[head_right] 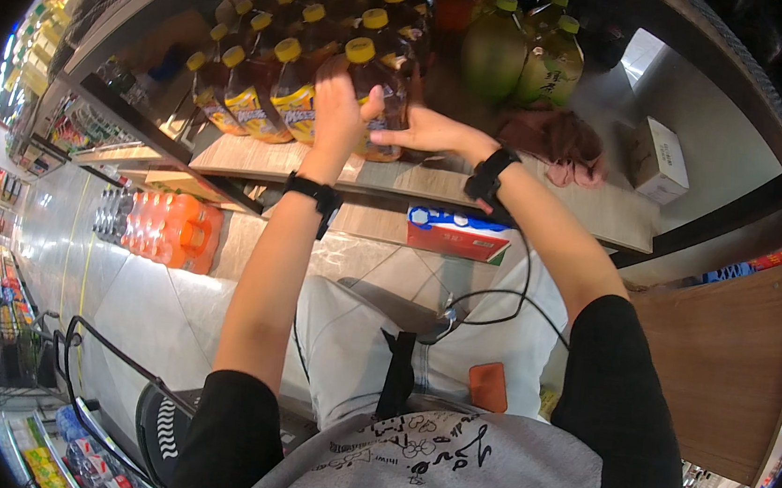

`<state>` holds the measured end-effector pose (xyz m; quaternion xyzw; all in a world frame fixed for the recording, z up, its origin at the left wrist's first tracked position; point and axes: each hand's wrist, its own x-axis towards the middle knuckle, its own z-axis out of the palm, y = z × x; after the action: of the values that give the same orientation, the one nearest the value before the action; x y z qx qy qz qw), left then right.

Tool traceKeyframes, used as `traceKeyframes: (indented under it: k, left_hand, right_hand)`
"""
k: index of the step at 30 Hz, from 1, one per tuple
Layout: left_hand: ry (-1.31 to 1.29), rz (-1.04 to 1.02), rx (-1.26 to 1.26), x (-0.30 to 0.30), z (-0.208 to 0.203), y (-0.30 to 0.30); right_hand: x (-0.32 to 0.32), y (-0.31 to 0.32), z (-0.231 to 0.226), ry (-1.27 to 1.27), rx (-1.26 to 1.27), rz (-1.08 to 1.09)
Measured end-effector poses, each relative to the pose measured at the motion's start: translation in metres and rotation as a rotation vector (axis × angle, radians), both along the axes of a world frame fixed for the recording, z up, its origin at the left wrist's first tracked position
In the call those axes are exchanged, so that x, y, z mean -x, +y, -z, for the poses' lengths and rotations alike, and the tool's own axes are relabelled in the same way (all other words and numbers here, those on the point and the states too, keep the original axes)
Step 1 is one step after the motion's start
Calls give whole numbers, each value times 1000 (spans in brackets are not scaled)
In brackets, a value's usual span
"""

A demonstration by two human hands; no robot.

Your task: The person takes bottled drinks out of a shopping basket and places them onto a low supermarket shelf, then wipes the shelf with a cloth and continues restacking the bottles.

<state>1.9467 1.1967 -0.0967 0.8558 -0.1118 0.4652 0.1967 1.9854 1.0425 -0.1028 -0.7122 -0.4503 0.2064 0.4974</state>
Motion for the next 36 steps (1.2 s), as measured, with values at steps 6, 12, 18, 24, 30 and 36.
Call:
traceKeyframes:
  k: [6,12,18,24,30,36]
  left_hand:
    - [72,-129,-129,24,-7,0]
    - [86,-93,449,41,-36,79]
    - [-236,-259,49,16,-58,119]
    - [210,-179,75,-15,-25,184]
    - [234,-232,436,-7,-33,163]
    - [481,-80,299,2,-47,201]
  right_hand:
    - [20,22,22,63,-24,371]
    - [16,25,28,45,-356,278]
    - [16,14,22,84,-198,267]
    - [13,21,14,271,-31,211]
    - [10,19,20,-1,-282,294]
    - [16,16,9,105,-240,285]
